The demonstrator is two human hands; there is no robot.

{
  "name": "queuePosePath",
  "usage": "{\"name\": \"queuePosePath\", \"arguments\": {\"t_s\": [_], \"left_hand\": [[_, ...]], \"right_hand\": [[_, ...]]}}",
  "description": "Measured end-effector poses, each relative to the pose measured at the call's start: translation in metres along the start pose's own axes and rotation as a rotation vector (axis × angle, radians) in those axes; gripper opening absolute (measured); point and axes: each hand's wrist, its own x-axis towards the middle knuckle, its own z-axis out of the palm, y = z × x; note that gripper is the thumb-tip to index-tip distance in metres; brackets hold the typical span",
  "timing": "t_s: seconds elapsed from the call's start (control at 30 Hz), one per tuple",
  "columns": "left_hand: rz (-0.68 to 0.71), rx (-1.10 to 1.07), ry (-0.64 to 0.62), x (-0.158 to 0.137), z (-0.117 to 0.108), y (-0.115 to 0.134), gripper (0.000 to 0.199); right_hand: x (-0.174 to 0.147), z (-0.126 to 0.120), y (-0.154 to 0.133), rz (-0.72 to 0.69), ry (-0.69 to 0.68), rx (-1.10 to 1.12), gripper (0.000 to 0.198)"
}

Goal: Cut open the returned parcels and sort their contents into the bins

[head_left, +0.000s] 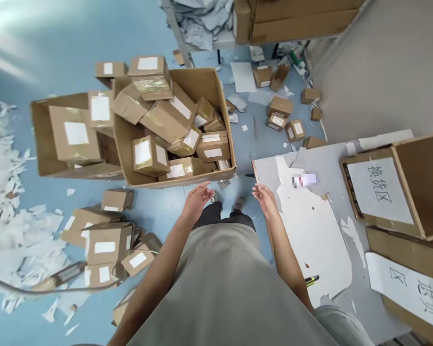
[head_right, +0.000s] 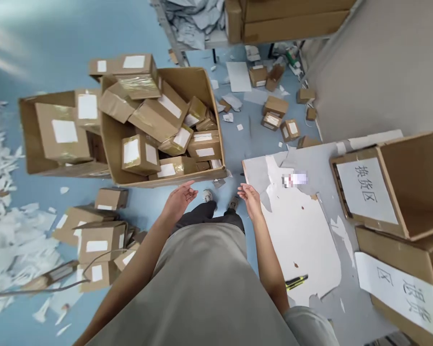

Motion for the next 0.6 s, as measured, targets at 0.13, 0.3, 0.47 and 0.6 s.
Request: {"name": "queuePosePath", "arguments": {"t_s": [0.13,0.3,0.47,0.6], "left_hand": [[0.072,-0.077,0.072,0.003,-0.036,0.011,0.046],[0.152,-0.2,0.182,0.04,-0.085,0.041,0.043],[0.256,-0.223,0.198,0.118,-0.134,0.115,0.039],[0.414,-0.184,0.174,0.212,-0.158,0.199,0.048]], "right_hand": [[0.027,0.051,-0.014,0.017,-0.131,-0.122,0.045],[0.052,0.143,-0.013,0.009,-0.316,-0.259,0.047],[0.09,0.259,-0.01,-0.026,-0.401,-0.408,0.049],[0.143,0.376,-0.022,-0.156,-0.38,-0.504,0.062]]}}
